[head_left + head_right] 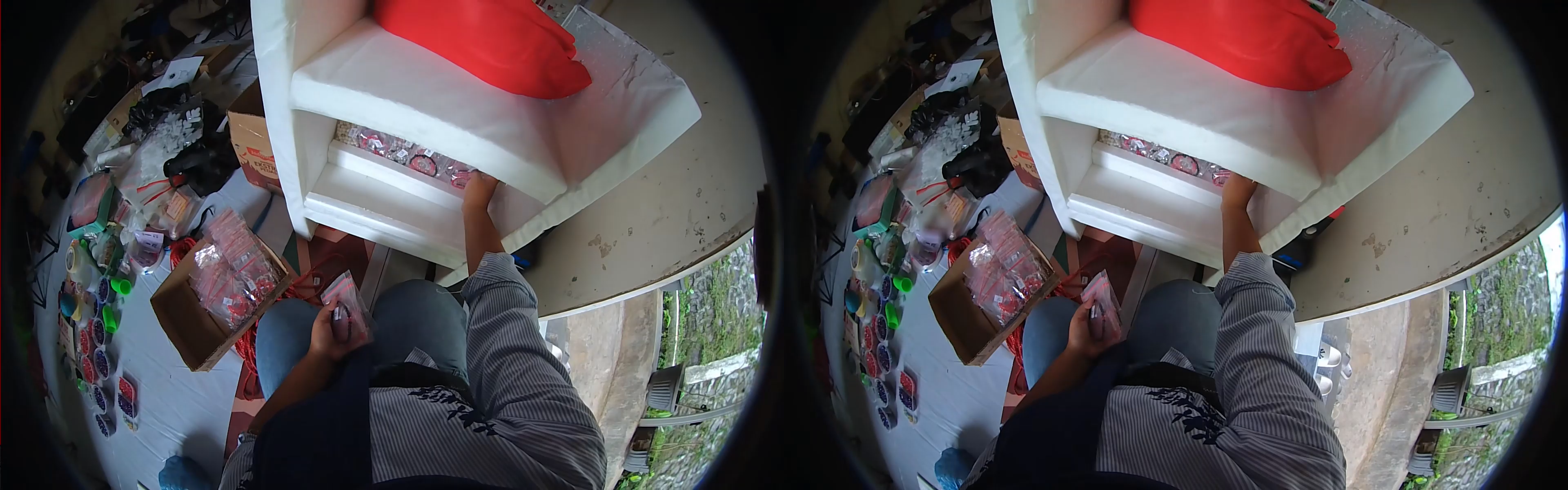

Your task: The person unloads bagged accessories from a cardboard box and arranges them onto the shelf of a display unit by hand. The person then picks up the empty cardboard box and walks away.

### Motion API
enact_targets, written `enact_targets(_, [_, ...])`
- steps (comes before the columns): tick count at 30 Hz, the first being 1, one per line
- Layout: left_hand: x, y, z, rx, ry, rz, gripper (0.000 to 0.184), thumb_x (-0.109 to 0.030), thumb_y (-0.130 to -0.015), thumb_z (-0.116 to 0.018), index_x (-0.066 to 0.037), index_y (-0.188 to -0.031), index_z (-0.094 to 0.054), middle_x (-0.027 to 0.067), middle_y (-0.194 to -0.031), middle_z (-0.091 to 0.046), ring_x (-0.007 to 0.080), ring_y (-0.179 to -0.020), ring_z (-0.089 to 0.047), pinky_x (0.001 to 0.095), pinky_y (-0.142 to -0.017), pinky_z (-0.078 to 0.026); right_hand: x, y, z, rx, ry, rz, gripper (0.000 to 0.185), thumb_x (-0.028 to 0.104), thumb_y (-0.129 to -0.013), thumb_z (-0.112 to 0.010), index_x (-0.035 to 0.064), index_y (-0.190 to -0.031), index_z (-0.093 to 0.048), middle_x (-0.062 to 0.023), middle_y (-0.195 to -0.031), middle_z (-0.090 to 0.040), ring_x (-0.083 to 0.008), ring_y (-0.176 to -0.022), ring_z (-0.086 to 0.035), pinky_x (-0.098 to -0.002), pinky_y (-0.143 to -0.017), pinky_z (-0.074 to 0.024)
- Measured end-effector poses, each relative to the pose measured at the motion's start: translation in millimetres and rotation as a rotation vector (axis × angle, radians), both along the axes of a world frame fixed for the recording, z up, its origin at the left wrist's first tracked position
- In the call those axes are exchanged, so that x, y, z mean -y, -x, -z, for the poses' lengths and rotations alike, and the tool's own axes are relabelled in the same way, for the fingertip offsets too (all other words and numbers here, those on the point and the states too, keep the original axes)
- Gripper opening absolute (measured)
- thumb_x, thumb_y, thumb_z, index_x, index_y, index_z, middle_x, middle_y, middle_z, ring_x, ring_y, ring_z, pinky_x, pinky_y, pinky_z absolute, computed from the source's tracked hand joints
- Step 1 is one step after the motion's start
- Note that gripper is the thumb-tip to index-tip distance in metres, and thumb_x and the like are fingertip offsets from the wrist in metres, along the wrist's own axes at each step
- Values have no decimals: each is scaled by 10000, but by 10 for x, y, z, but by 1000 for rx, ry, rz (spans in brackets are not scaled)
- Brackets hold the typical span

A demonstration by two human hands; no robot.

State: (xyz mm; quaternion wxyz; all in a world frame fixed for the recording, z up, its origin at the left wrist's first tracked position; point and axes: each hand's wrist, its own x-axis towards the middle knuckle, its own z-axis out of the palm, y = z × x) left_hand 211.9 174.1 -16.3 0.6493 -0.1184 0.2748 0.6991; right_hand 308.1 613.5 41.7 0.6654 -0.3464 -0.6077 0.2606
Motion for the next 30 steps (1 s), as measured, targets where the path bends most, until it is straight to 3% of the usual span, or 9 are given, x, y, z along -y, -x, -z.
enact_targets(3, [-12, -7, -47, 46, 52, -23, 256, -397, -828, -579, -166, -935, -562, 24, -770, -597, 197, -694, -598, 433, -617, -524, -446, -44, 355, 47, 198, -65, 489, -111, -740, -482, -34, -1218, -419, -162, -1122, -559, -277, -1094, -524, -332, -970, -383])
enact_targets(6, [-30, -4, -147, 49, 114, -6, 241, -381, -838, -574, -166, -947, -559, 32, -777, -597, 197, -682, -598, 435, -625, -528, 16, 104, 11, 268, -60, 160, 385, -61, -773, -503, -55, -1157, -499, -184, -1115, -575, -321, -1071, -528, -368, -970, -375])
enact_targets(12, [-31, -11, -272, -10, 316, 32, 309, -435, -825, -571, -169, -981, -549, 44, -786, -603, 222, -700, -605, 482, -663, -508, 353, 226, -267, 568, 17, 246, 387, -9, -765, -559, -84, -1141, -504, -228, -1168, -535, -342, -1109, -480, -402, -1009, -313])
enact_targets(16, [-48, -16, -263, -39, 328, 30, 336, -460, -817, -568, -172, -991, -547, 36, -786, -609, 223, -709, -607, 502, -676, -496, 486, 216, -234, 584, 15, 258, 425, 10, -746, -591, -83, -1148, -491, -242, -1187, -496, -363, -1164, -417, -412, -1037, -261])
enact_targets(18, [-42, -12, -117, -10, 184, 36, 331, -455, -819, -566, -176, -996, -547, 31, -783, -611, 214, -712, -607, 501, -676, -495, 544, 179, -55, 169, -117, 230, 460, 20, -731, -610, -76, -1162, -479, -253, -1182, -469, -389, -1184, -376, -439, -1048, -235])
enact_targets(22, [-36, -14, -209, 8, 226, 48, 327, -453, -820, -564, -179, -998, -546, 35, -782, -609, 210, -708, -607, 504, -680, -496, 1068, 96, -103, 172, -247, 234, 390, 49, -723, -642, -11, -1093, -536, -200, -1112, -514, -375, -1120, -431, -446, -1000, -290])
enact_targets(24, [-36, -29, -300, -26, 314, 47, 318, -451, -823, -560, -182, -991, -545, 36, -778, -608, 206, -707, -608, 503, -685, -496, 1135, -21, -197, 826, -8, 129, 310, 175, -757, -647, 66, -1041, -586, -105, -1189, -514, -337, -1137, -432, -470, -989, -271])
enact_targets(27, [-21, -43, -318, -44, 302, 20, 313, -443, -818, -564, -183, -991, -544, 29, -791, -608, 202, -707, -610, 499, -692, -495, 959, 73, -169, 1025, -66, 275, 181, 263, -780, -630, 129, -896, -589, -74, -1015, -560, -292, -1005, -502, -467, -865, -350])
enact_targets(30, [-33, -36, -277, -9, 264, 1, 308, -431, -805, -579, -181, -981, -541, 22, -803, -605, 194, -704, -608, 482, -704, -493, 733, 159, -156, 1103, -102, 331, 200, 307, -793, -603, 133, -891, -587, -71, -1009, -565, -296, -992, -507, -504, -845, -342])
